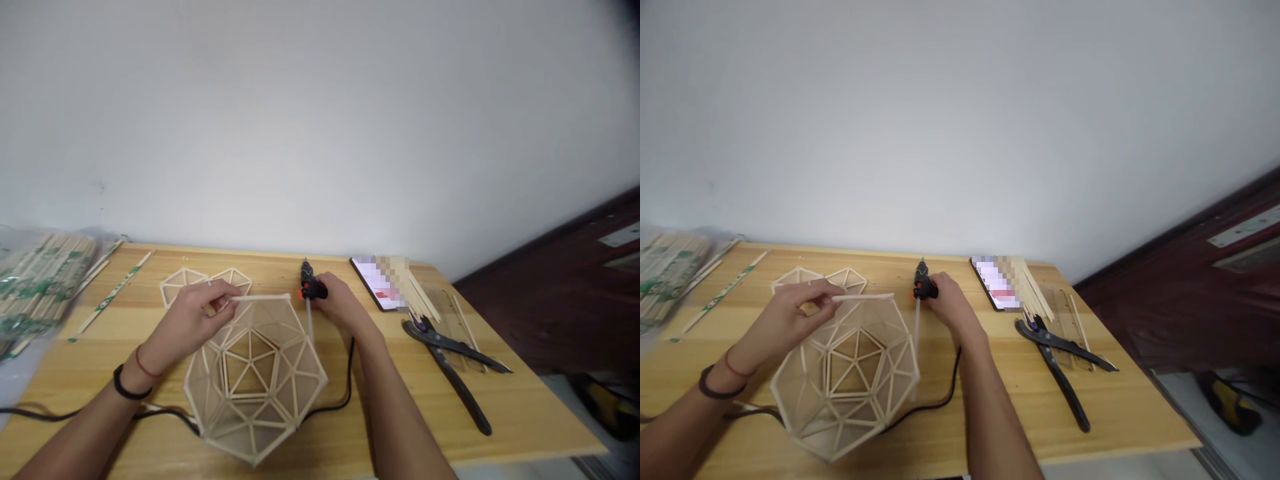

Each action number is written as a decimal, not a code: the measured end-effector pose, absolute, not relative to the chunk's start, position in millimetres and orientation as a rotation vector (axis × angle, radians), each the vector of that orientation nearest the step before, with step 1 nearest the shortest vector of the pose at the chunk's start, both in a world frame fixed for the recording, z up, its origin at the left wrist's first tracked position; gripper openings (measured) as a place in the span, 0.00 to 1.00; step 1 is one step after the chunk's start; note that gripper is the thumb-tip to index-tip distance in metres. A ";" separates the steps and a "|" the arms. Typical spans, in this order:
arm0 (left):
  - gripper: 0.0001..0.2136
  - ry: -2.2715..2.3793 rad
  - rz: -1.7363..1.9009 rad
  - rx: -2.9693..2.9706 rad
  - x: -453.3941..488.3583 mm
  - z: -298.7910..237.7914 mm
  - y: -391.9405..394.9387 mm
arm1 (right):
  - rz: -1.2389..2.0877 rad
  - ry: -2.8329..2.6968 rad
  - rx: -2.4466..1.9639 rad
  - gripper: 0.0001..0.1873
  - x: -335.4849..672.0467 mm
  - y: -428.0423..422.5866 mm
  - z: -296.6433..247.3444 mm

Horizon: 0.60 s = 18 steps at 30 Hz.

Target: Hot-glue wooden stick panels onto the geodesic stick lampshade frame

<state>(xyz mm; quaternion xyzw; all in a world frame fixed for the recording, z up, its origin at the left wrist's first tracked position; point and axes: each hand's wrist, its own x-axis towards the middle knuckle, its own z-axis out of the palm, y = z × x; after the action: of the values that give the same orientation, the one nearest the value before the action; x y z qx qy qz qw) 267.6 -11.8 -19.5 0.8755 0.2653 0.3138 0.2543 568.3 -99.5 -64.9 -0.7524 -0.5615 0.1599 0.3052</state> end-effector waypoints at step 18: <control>0.08 0.629 0.897 2.406 270.3 -19.7 -15.6 | 0.808 -1.453 -1.446 0.14 525.8 -107.4 -35.2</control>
<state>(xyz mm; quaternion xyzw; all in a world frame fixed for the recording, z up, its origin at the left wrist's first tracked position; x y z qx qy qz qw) 270.3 -15.6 -19.7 0.8820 0.2305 0.3288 0.2465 525.8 -107.4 -35.2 -0.5854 -0.5881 0.3272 0.4521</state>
